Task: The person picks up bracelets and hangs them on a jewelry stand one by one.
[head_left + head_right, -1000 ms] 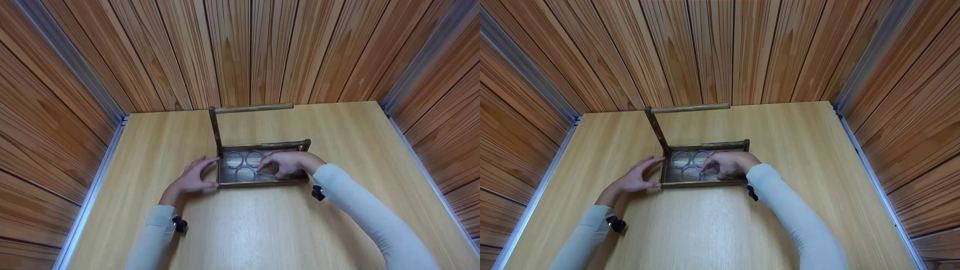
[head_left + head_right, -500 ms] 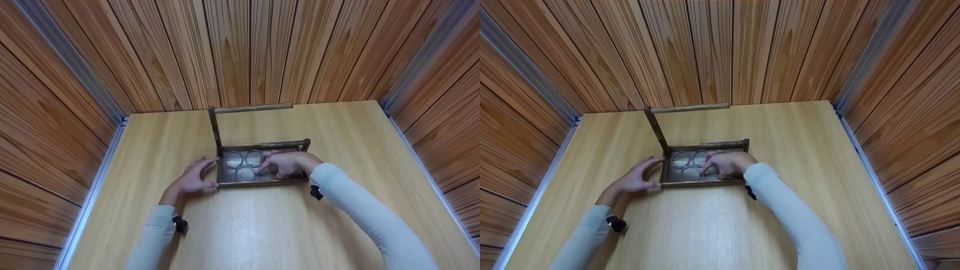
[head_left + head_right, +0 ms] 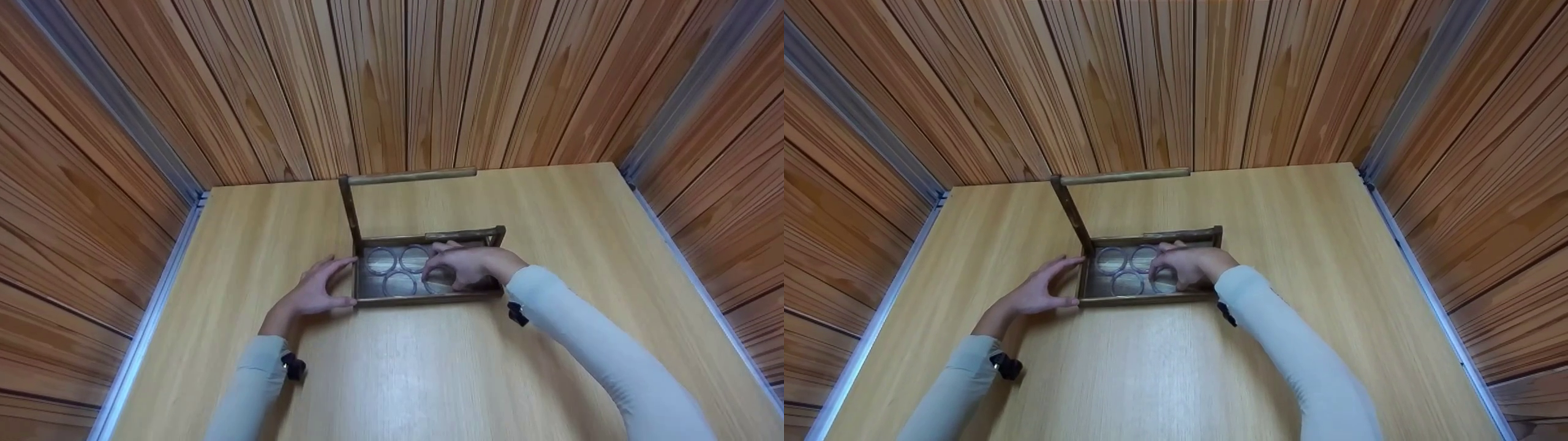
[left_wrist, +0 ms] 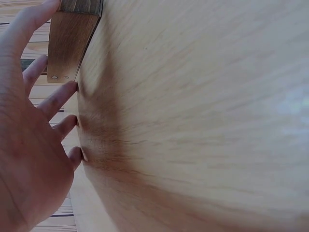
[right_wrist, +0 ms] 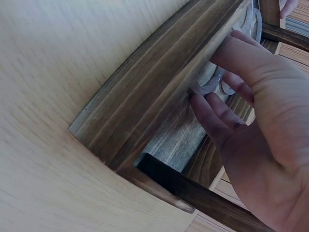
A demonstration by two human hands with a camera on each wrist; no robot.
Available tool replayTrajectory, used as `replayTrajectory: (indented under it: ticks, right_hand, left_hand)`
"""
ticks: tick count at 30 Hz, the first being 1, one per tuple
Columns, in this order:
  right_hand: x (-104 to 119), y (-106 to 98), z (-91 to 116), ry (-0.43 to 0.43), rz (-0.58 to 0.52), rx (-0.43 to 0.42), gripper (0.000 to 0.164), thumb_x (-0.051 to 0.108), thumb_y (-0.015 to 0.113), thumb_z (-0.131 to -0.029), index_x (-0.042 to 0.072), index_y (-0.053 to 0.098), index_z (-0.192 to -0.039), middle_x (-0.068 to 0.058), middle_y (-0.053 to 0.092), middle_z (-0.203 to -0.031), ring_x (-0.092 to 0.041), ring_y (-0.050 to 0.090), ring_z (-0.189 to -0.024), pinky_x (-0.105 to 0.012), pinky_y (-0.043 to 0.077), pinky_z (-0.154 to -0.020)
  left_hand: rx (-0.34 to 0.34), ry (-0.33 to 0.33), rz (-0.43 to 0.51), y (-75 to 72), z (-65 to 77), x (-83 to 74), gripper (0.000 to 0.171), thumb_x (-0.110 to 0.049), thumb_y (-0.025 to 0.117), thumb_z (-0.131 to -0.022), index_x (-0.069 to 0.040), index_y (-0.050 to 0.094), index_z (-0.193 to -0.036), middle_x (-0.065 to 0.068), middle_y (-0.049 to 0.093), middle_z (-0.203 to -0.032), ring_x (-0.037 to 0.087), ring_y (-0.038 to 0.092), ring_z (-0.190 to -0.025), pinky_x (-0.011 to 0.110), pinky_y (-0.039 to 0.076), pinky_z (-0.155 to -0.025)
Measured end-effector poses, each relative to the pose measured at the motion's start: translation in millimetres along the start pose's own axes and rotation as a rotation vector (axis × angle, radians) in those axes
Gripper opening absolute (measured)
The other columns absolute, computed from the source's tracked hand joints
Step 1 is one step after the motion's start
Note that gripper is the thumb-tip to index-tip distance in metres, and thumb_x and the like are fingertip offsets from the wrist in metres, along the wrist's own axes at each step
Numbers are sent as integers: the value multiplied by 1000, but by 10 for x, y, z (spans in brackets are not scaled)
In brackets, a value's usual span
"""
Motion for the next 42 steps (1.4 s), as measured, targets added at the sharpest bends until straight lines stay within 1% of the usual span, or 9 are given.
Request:
replayTrajectory:
  ticks: [4, 12, 18, 25, 30, 32, 36, 38, 42]
  right_hand:
    - [-5, 0, -14, 5, 9, -6, 67, -1, 78, -98, 30, 66, -155, -17, 36, -175, -52, 23, -171, -71, 45, -129]
    - [-16, 3, -50, 7, 41, -17, 71, 1, 81, -97, 31, 64, -158, -17, 43, -161, -44, 40, -155, -65, 53, -121]
    - [-12, 21, -82, -2, 38, -10, 68, 5, 84, -96, 30, 65, -156, -17, 42, -164, -43, 39, -156, -64, 53, -121]
    - [-31, 6, -105, 20, 27, 7, 74, 1, 82, -91, 32, 63, -155, -15, 38, -171, -45, 35, -162, -69, 52, -121]
    - [-51, -1, -102, 32, 41, 3, 76, 2, 83, -89, 34, 63, -155, -13, 39, -171, -44, 38, -162, -68, 53, -120]
    - [-62, -2, -88, 39, 33, 4, 75, 3, 83, -89, 32, 63, -155, -15, 39, -172, -44, 38, -162, -68, 52, -122]
    - [-93, 1, -45, 71, -39, 18, 72, 3, 82, -91, 30, 62, -155, -20, 29, -183, -48, 26, -171, -72, 41, -132]
    - [-109, -3, -28, 93, -78, 22, 71, 4, 81, -92, 31, 61, -155, -20, 26, -186, -48, 24, -173, -71, 37, -133]
    - [-125, -15, -18, 103, -106, 13, 70, 8, 82, -90, 33, 62, -152, -20, 27, -185, -46, 31, -170, -70, 37, -133]
  left_hand:
    - [7, 10, -6, -6, -2, -5, 95, -54, 88, -93, -38, 41, -174, 16, 28, -188, 50, 10, -178, 86, 7, -135]
    - [8, 6, -7, -20, 9, 8, 95, -54, 87, -93, -38, 40, -175, 16, 27, -189, 50, 10, -178, 85, 7, -136]
    - [5, -8, -3, -18, 28, 32, 95, -53, 88, -93, -40, 40, -174, 16, 25, -189, 49, 10, -178, 85, 6, -136]
    - [-8, 36, -3, -44, 35, 1, 95, -49, 88, -93, -33, 42, -174, 16, 33, -186, 51, 10, -177, 89, 1, -134]
    - [-4, 19, 6, -27, 48, 19, 95, -49, 88, -93, -35, 41, -174, 18, 29, -188, 51, 9, -178, 86, 2, -136]
    - [-4, 12, 7, -22, 50, 20, 94, -48, 89, -93, -37, 42, -174, 18, 28, -188, 51, 9, -178, 85, 3, -136]
    - [-1, 9, 8, -13, 43, 11, 93, -48, 89, -93, -38, 42, -174, 16, 28, -189, 50, 9, -178, 84, 4, -137]
    - [-1, 15, 4, -15, 39, 2, 93, -48, 88, -93, -37, 42, -174, 16, 29, -188, 50, 9, -178, 85, 4, -137]
    - [0, 17, -3, -14, 26, 8, 93, -49, 87, -93, -38, 41, -174, 16, 28, -188, 50, 10, -178, 84, 5, -137]
Point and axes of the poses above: each hand's wrist, its own z-axis away from the middle knuckle, its own y-axis out of the palm, x = y × z, the point moved 10 cm from there along -z, towards the middle knuckle
